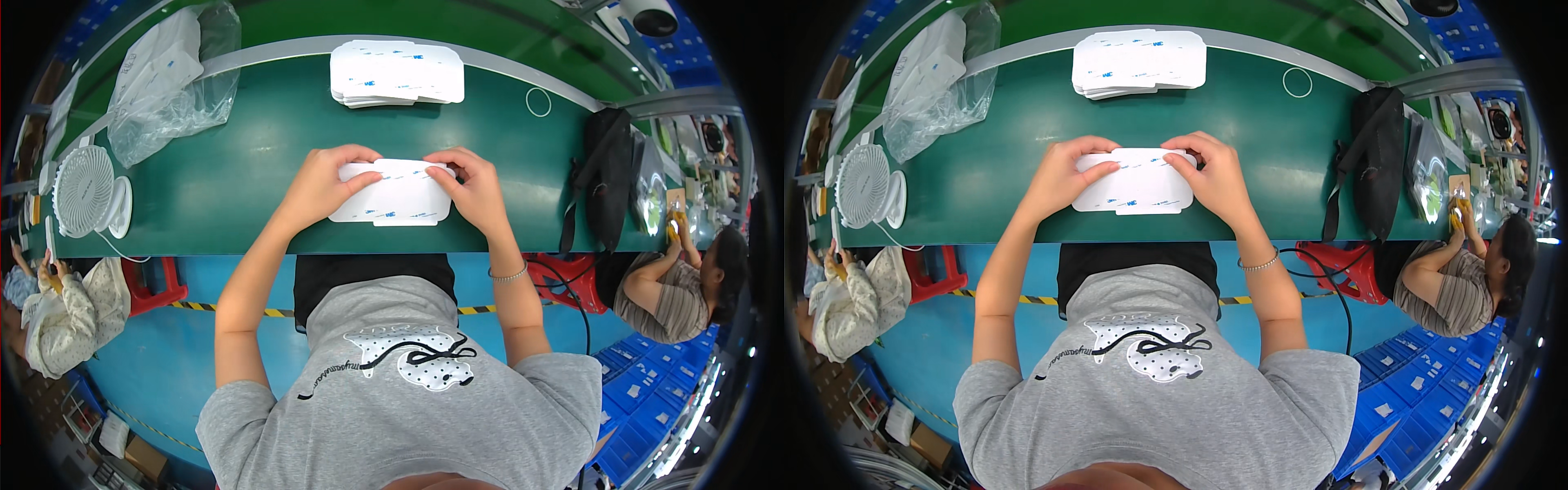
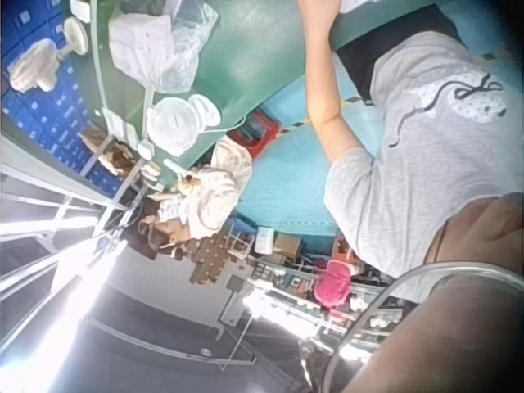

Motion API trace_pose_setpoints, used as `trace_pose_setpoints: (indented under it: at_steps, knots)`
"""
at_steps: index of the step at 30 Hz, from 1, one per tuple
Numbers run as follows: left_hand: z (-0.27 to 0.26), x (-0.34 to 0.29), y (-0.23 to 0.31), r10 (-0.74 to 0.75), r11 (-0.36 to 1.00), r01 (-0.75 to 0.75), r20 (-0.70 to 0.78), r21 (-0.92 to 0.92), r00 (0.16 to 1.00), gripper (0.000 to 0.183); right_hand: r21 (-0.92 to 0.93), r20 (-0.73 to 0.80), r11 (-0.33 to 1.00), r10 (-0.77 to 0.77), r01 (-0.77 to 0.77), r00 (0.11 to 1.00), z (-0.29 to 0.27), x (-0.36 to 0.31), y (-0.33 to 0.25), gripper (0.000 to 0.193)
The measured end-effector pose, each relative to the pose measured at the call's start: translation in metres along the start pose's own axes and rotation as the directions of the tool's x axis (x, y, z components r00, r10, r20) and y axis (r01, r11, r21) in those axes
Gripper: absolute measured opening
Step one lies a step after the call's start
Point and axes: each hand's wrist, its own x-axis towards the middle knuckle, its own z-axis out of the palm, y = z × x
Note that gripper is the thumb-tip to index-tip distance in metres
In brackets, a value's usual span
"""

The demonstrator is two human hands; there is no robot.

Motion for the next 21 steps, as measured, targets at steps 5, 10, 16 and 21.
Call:
trace_pose_setpoints:
  at_steps: [5,10,16,21]
  knots:
    - [0.001,0.005,-0.002,-0.037,0.999,0.036,0.041,0.014,0.998,0.018,0.019,0.034,0.997,0.079,-0.08,0.996,0.002,0.005,0.008,0.014]
    - [0.001,0.009,-0.004,-0.025,0.99,0.018,0.046,0.14,0.999,0.016,-0.188,0.054,0.981,-0.035,0.044,0.998,0.001,0.007,0.002,0.017]
    - [0.003,0.005,-0.006,0.001,0.985,-0.004,0.016,0.174,1.0,0.015,-0.245,0.108,0.968,-0.022,0.048,0.994,-0.004,0.004,-0.004,0.022]
    - [0.004,0.004,-0.005,0.037,0.984,-0.04,0.02,0.173,0.999,0.014,-0.247,0.104,0.968,-0.028,0.053,0.994,-0.003,0.004,-0.004,0.021]
